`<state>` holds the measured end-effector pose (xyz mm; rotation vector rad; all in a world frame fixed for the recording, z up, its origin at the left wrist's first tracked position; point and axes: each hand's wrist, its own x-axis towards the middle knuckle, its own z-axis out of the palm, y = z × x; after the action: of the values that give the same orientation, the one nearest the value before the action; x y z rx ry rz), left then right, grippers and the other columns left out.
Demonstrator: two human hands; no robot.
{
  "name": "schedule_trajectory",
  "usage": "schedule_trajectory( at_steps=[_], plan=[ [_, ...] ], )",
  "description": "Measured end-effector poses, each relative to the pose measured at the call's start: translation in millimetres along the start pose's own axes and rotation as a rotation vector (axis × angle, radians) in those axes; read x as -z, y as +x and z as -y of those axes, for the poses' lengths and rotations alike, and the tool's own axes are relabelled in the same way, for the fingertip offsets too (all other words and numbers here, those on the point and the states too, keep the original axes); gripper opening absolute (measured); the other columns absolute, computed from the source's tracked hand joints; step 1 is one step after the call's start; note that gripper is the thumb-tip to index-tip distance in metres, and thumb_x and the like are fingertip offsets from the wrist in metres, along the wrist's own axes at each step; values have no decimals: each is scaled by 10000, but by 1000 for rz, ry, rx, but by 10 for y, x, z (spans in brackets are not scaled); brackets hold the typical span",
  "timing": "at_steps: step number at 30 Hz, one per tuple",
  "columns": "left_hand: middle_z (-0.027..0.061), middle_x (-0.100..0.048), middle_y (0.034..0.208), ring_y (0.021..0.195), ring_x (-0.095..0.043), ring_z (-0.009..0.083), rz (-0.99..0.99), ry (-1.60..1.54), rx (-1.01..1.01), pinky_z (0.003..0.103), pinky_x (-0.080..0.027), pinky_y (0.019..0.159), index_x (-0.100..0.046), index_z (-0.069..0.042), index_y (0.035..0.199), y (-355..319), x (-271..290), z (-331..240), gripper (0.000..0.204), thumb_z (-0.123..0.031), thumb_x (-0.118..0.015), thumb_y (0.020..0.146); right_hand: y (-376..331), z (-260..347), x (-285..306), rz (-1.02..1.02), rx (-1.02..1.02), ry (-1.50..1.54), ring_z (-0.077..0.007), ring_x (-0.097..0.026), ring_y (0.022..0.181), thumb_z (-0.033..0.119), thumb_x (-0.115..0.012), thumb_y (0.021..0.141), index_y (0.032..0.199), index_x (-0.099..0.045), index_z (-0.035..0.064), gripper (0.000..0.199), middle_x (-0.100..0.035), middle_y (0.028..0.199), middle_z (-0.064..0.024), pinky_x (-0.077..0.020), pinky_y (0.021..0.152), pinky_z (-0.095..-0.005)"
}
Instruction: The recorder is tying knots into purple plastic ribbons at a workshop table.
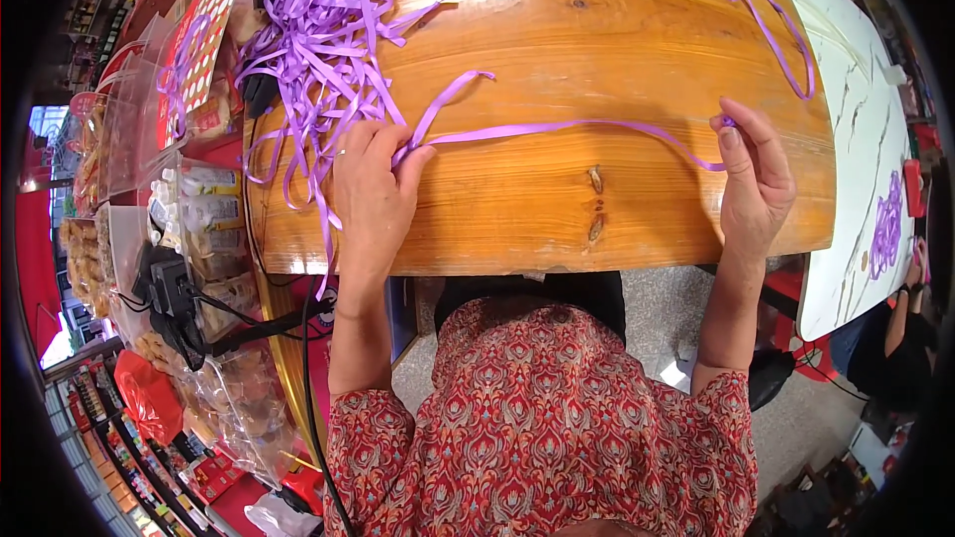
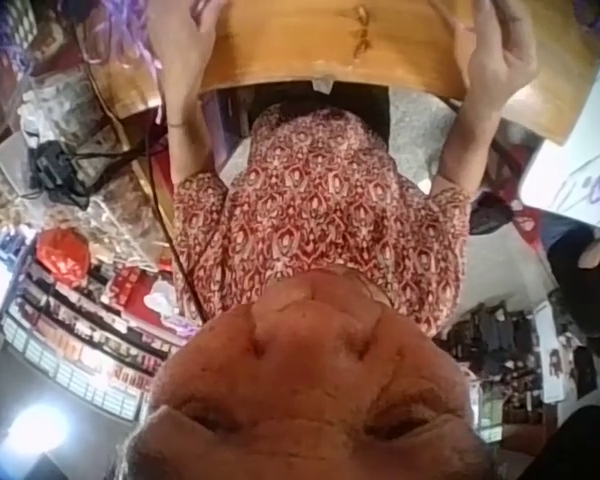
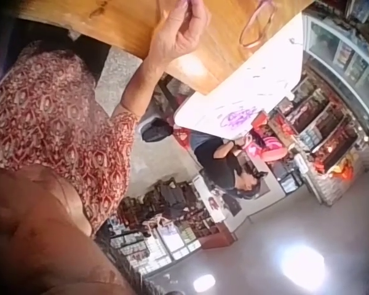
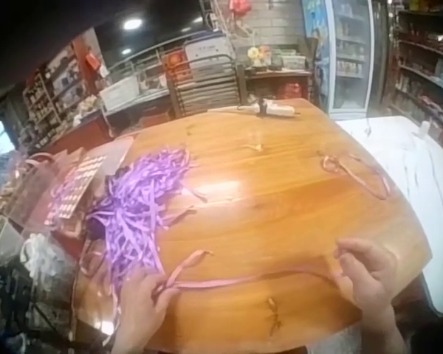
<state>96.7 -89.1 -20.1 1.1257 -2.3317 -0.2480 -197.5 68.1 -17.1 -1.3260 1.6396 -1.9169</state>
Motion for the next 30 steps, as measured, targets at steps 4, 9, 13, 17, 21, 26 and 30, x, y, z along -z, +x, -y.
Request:
schedule_trajectory(
  at_steps=[4, 9, 13, 17, 21, 26, 30],
  plan=[
    [69, -560, 786, 744, -533, 184, -89, -103, 44, 302, -423, 653, -616, -9, 846, -47, -25, 91, 69, -26, -661, 796, 26, -53, -38, 1, -88, 43, -133, -570, 954, -6, -549, 896, 1146, -577, -60, 257, -605, 1024, -85, -439, 879, -251],
    [13, -608, 835, 702, -528, 82, -192, -1050, 565, 226, -427, 690, -624, -29, 925, -37, 161, -38, 75, -49, -637, 854, 41, 49, -104, -1, -109, 105, -118, -572, 916, 7, -551, 899, 1143, -581, -48, 252, -608, 990, -68, -447, 830, -228],
    [29, -623, 826, 743, -564, 111, -286, -1412, 398, 247, -431, 729, -615, -17, 967, 28, 287, 92, 132, -91, -642, 861, 122, 19, 38, -124, -94, 270, -122, -544, 851, 20, -514, 920, 1172, -544, -78, 272, -593, 959, -72, -442, 770, -244],
    [55, -627, 854, 800, -574, 157, -433, -1541, 572, 323, -434, 777, -602, -24, 975, -11, 345, 143, 164, -154, -628, 878, 309, -7, 527, -68, -106, 866, -125, -454, 812, -18, -468, 918, 1212, -464, -79, 300, -477, 937, -53, -392, 757, -272],
    [72, -615, 942, 914, -565, 187, -288, -1861, 563, 373, -445, 853, -595, -33, 963, -57, 317, 258, 162, -176, -611, 887, 290, 52, 711, 15, -129, 1187, -133, -418, 790, -10, -456, 923, 1221, -436, -83, 307, -420, 912, -51, -369, 746, -273],
    [58, -603, 960, 906, -555, 194, -326, -2082, 588, 410, -428, 926, -579, -45, 969, -56, 313, 249, 167, -201, -572, 910, 212, 99, 802, -93, -130, 1196, -125, -385, 740, -1, -450, 930, 1229, -428, -100, 316, -420, 899, -53, -361, 657, -245],
    [42, -593, 930, 898, -549, 185, -183, -2323, 404, 396, -420, 933, -564, -50, 996, -83, 328, 236, 183, -218, -528, 931, 151, 38, 711, -67, -123, 892, -86, -340, 679, 19, -442, 943, 1254, -419, -103, 334, -452, 910, -55, -296, 500, -180]
  ],
)
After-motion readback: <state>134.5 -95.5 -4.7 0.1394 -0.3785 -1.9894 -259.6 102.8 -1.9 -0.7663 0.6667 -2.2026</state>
